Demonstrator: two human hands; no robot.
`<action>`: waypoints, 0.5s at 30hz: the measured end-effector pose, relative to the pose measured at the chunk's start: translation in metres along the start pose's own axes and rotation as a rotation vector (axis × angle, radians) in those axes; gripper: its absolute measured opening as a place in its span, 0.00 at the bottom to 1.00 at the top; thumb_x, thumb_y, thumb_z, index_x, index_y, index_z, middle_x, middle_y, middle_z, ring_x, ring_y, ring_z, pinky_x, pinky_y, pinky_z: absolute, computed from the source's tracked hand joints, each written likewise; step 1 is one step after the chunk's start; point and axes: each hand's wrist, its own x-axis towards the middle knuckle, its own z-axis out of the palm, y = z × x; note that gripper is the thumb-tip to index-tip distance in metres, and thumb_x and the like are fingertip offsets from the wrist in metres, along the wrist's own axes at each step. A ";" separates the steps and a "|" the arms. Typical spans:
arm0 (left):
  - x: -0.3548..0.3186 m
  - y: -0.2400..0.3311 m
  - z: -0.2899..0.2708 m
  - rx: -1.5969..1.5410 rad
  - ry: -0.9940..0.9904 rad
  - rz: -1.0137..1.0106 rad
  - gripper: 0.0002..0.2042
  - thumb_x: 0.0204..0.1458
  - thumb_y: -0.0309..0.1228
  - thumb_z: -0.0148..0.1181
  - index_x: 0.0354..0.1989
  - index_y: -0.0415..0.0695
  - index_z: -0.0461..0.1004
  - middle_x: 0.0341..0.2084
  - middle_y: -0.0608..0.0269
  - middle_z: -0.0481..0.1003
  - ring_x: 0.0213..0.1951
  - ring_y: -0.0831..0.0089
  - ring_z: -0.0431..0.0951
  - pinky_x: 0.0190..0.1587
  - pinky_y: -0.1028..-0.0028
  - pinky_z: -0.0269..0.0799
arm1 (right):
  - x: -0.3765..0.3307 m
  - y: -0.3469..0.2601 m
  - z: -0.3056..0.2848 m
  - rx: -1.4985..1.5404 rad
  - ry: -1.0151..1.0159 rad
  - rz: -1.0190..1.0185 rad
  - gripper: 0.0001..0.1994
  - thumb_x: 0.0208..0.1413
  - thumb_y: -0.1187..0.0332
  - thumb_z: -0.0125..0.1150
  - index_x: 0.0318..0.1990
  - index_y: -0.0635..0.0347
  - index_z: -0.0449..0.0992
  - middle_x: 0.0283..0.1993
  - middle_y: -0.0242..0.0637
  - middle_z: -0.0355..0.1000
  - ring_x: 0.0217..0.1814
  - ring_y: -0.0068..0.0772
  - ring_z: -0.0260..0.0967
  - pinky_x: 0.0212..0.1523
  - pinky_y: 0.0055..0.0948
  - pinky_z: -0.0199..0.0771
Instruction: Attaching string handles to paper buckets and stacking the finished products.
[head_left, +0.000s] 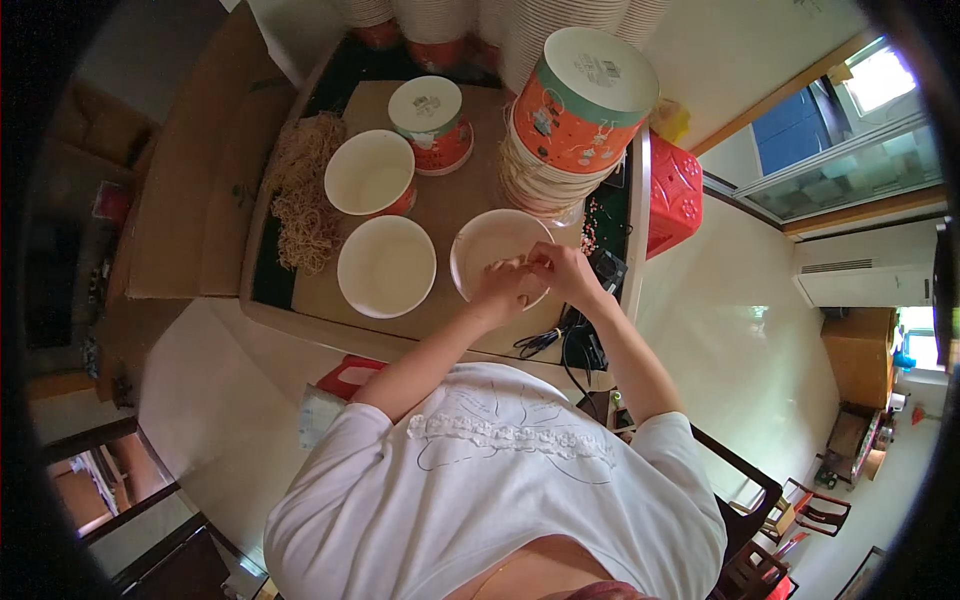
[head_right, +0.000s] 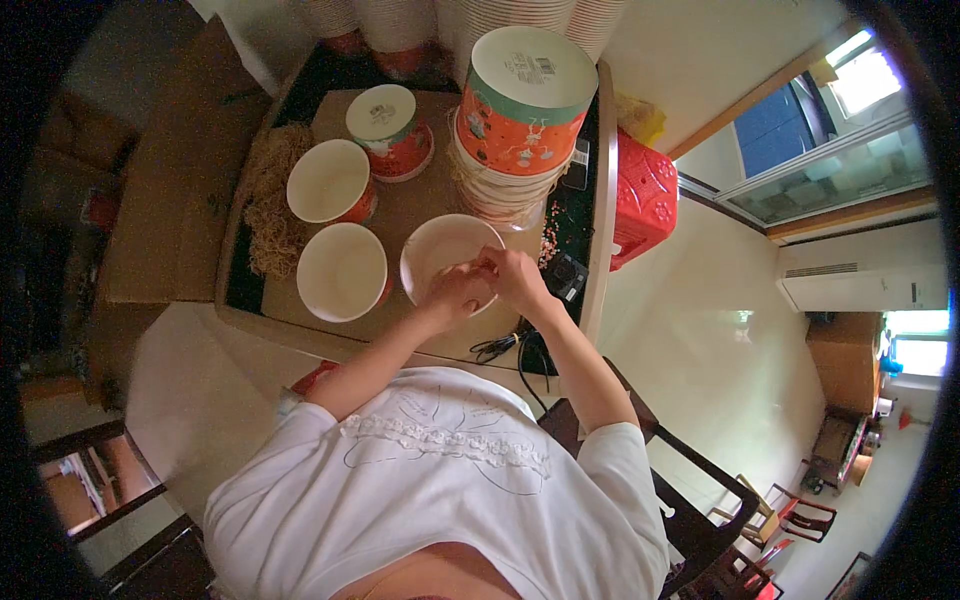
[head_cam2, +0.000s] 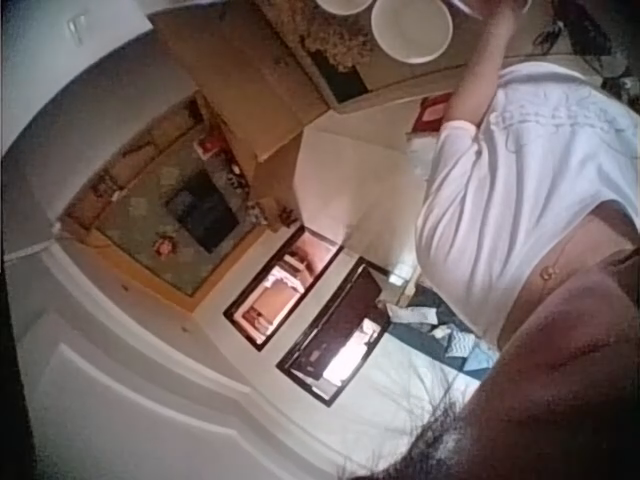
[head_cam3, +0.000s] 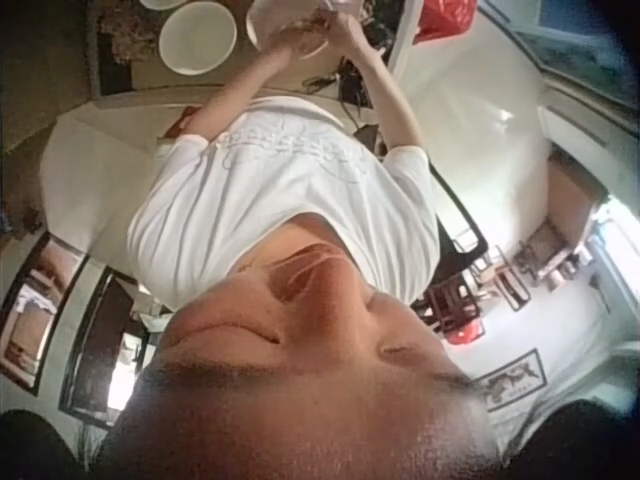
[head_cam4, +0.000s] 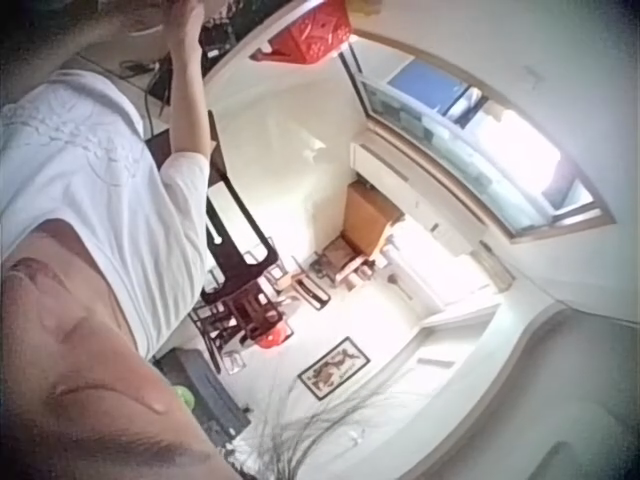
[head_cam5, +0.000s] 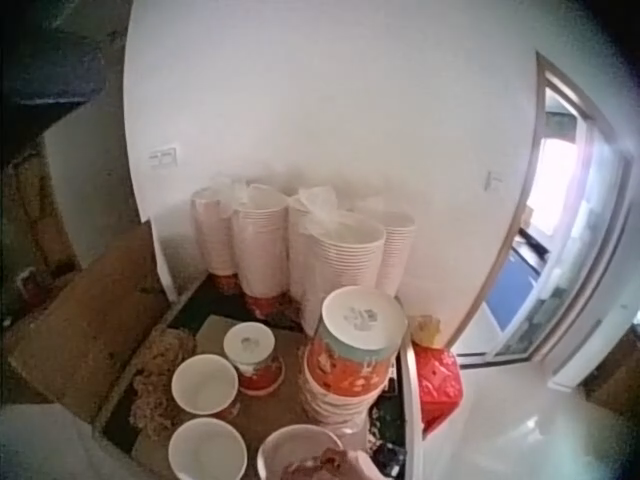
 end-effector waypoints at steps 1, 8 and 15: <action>0.004 0.000 -0.003 -0.090 -0.106 0.005 0.14 0.46 0.31 0.56 0.43 0.52 0.74 0.45 0.55 0.72 0.47 0.62 0.73 0.48 0.65 0.69 | -0.001 -0.002 -0.001 0.002 0.014 -0.022 0.04 0.46 0.69 0.57 0.30 0.58 0.73 0.26 0.48 0.72 0.29 0.51 0.71 0.30 0.41 0.70; 0.007 0.001 0.008 -0.585 -0.097 -0.048 0.13 0.43 0.35 0.62 0.38 0.47 0.73 0.32 0.57 0.77 0.35 0.60 0.78 0.40 0.66 0.72 | -0.005 -0.002 -0.008 -0.004 -0.004 -0.016 0.05 0.46 0.73 0.58 0.31 0.64 0.73 0.23 0.41 0.72 0.24 0.33 0.72 0.28 0.28 0.71; 0.007 0.015 0.002 -0.560 0.147 -0.046 0.12 0.43 0.37 0.63 0.31 0.43 0.75 0.26 0.57 0.76 0.31 0.60 0.77 0.37 0.69 0.72 | -0.005 -0.004 -0.011 0.061 -0.004 0.019 0.07 0.46 0.68 0.58 0.29 0.62 0.74 0.25 0.47 0.73 0.29 0.50 0.72 0.30 0.38 0.71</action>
